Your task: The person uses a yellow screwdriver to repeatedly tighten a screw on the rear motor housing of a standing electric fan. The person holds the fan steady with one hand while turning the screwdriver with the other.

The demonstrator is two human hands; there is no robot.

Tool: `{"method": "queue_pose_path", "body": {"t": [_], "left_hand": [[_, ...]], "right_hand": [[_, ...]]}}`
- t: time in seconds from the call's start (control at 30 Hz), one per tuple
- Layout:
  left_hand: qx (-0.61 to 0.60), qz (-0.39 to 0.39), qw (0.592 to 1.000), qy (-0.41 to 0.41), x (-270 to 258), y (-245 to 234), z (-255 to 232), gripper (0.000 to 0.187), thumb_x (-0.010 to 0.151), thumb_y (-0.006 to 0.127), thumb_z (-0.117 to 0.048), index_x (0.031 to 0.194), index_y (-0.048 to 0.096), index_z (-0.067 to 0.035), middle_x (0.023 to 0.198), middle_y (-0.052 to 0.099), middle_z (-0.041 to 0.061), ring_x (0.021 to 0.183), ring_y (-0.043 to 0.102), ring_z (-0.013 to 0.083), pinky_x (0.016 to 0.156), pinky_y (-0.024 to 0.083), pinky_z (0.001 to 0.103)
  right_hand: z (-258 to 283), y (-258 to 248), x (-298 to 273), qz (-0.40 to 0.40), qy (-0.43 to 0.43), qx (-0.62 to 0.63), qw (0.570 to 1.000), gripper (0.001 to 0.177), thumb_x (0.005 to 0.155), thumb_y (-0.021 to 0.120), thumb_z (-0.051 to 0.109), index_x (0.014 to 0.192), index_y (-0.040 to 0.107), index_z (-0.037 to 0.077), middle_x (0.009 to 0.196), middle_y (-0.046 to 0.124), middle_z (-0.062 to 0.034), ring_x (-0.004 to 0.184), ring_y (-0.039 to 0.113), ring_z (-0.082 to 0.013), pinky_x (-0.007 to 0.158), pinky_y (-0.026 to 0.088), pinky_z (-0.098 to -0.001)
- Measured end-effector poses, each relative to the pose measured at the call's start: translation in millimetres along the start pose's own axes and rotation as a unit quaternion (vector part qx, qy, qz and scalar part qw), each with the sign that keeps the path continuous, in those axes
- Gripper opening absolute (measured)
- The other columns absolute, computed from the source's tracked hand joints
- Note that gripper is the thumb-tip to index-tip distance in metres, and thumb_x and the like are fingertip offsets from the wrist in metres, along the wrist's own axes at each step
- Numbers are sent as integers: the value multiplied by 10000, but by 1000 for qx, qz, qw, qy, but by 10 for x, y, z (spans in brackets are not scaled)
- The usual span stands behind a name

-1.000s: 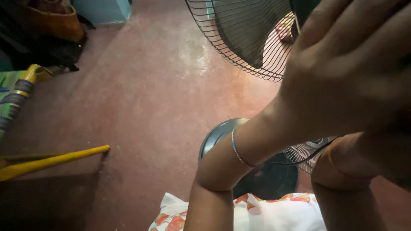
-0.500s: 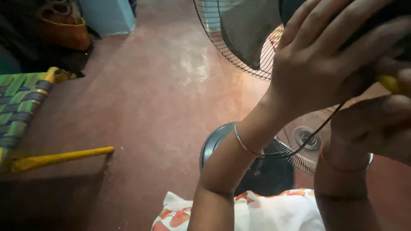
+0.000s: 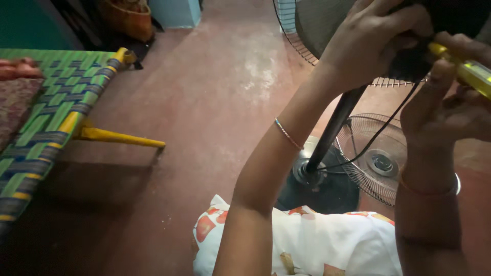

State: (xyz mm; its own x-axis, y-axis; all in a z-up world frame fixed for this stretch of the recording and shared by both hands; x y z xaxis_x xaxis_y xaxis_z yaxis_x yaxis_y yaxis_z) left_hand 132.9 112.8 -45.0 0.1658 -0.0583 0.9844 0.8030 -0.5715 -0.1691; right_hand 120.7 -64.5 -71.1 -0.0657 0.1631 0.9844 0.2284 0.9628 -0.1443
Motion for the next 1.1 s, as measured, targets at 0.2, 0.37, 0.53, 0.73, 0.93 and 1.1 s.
{"method": "queue_pose_path", "body": {"t": [0.2,0.37,0.53,0.73,0.93,1.1], "left_hand": [[-29,-19,999,36,140,-243,-251,175,822,778,-106,968,728,-189,1389,535,66,1279,546,315,1112,476,439],[-36,9,999,-2,119,-232,-235,130,829,801,-130,937,731,-144,1376,567,32,1269,576,287,1116,485,436],[-34,-2,999,6,123,-184,-191,156,812,823,-162,927,721,-139,1408,543,41,1301,555,292,1127,476,435],[-20,2,999,32,140,-187,-186,185,831,827,-165,919,673,-116,1498,476,51,1413,485,306,1196,442,446],[-40,-26,999,0,-24,-205,-177,347,894,854,-217,1172,657,-152,1605,395,45,1540,366,282,1274,389,405],[-127,-36,988,-73,-480,-386,-392,643,919,818,-283,1487,530,-191,1640,331,77,1578,311,288,1325,370,385]], "right_hand": [[55,-133,30,-22,-55,1,998,290,1231,602,11,1446,409,-13,1337,621,-233,1145,708,-324,1020,663,-350],[-11,-333,-40,-27,-151,-35,987,305,1230,612,68,1393,365,-6,1355,585,-240,1082,661,-266,813,582,-292],[74,-532,-143,-23,-139,-184,973,284,1139,700,94,1335,536,-29,1262,629,-211,1051,676,-306,796,591,-376],[320,-633,-159,-26,-86,-221,971,221,1157,711,103,1336,599,34,1244,612,-164,1104,665,-297,877,580,-372],[430,-623,-114,-30,-75,-232,969,148,1155,739,76,1269,656,29,1262,652,-157,1160,663,-320,930,593,-418],[519,-586,-63,-9,-83,-229,970,121,1077,744,-11,1177,690,30,1224,696,-162,1090,674,-314,899,578,-432]]}}
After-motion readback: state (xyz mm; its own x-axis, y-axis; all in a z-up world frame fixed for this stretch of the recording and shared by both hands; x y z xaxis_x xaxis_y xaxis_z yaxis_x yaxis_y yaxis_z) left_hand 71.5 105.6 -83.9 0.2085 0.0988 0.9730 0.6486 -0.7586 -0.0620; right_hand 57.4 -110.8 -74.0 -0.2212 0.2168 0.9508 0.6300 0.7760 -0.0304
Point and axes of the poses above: each hand's wrist, its own x-axis towards the middle knuckle, its own y-axis out of the palm, z = x × y, the point moved 1 cm from there along x, towards the middle knuckle
